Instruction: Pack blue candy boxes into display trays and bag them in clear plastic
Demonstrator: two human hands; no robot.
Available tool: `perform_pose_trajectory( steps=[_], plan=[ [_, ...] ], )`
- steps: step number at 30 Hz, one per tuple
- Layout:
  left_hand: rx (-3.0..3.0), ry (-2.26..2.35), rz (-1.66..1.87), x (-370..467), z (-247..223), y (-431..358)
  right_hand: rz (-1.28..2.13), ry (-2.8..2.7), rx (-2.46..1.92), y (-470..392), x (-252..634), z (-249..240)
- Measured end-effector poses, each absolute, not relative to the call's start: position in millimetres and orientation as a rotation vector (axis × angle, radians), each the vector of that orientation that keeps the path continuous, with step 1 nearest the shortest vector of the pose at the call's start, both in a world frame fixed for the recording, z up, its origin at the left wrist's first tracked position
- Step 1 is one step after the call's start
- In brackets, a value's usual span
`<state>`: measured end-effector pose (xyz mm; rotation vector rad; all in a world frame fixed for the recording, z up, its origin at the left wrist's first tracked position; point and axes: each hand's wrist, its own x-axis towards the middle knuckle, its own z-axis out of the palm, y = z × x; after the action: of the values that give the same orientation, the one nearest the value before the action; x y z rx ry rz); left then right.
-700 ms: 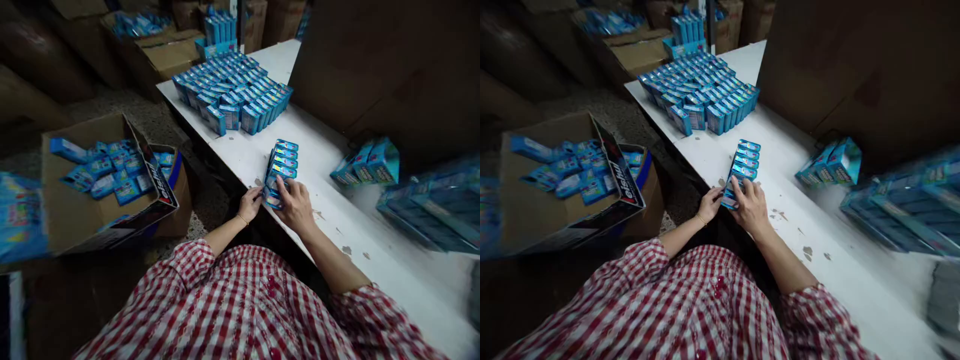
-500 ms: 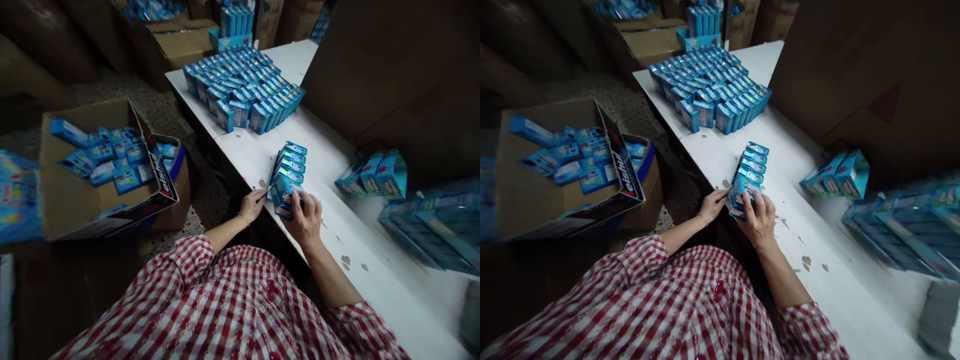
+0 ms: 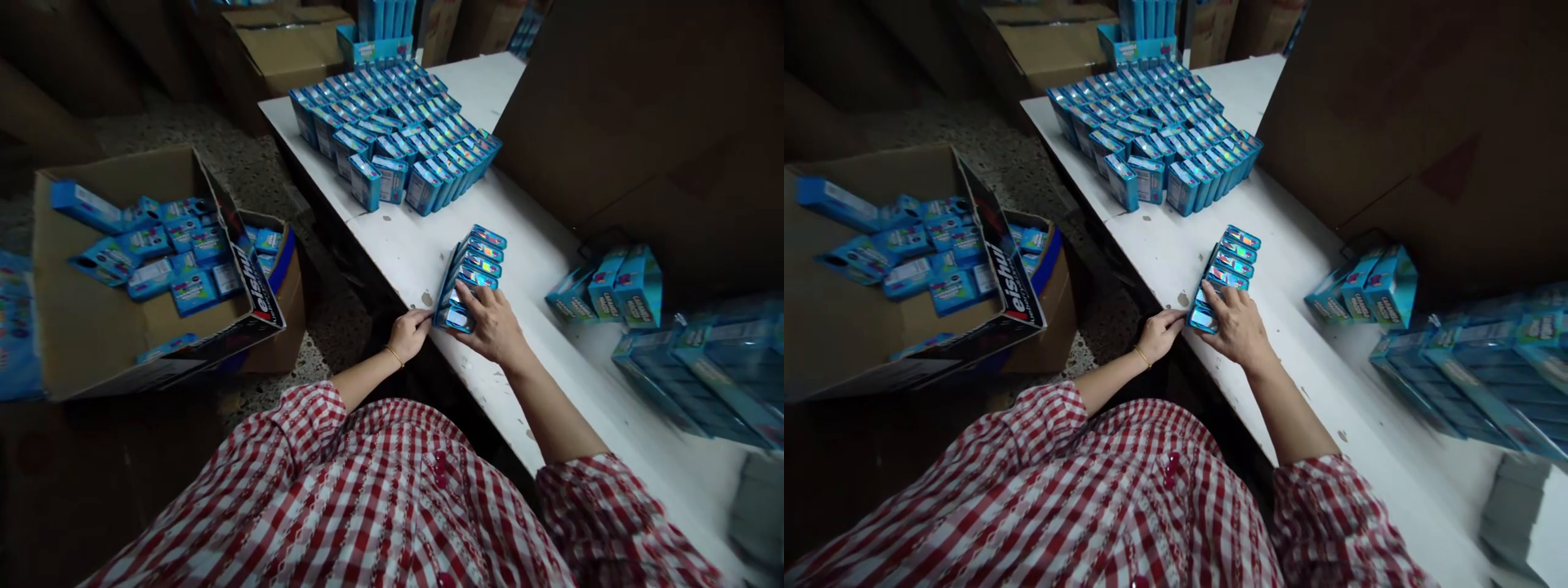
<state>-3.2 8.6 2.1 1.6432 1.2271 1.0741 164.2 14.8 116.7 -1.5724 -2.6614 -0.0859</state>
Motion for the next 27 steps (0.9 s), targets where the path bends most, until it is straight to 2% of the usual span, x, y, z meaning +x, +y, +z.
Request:
perform_pose_trajectory(
  steps=[5,12,16,22,27],
  plan=[
    [1.63,1.278,1.02,-3,6,12,-0.189,-2.711,-1.614,15,156,121],
    [1.452,1.319,0.935,-5,11,20,0.055,-2.671,-1.788,36,158,114],
    [1.269,1.331,0.948,-16,18,30,0.145,-2.719,-1.725,48,168,122],
    [1.112,1.329,1.023,-29,26,48,-0.08,-2.578,-1.615,37,156,118],
    [1.124,1.271,1.063,-17,47,67,0.216,-2.707,-1.414,35,158,109]
  ],
)
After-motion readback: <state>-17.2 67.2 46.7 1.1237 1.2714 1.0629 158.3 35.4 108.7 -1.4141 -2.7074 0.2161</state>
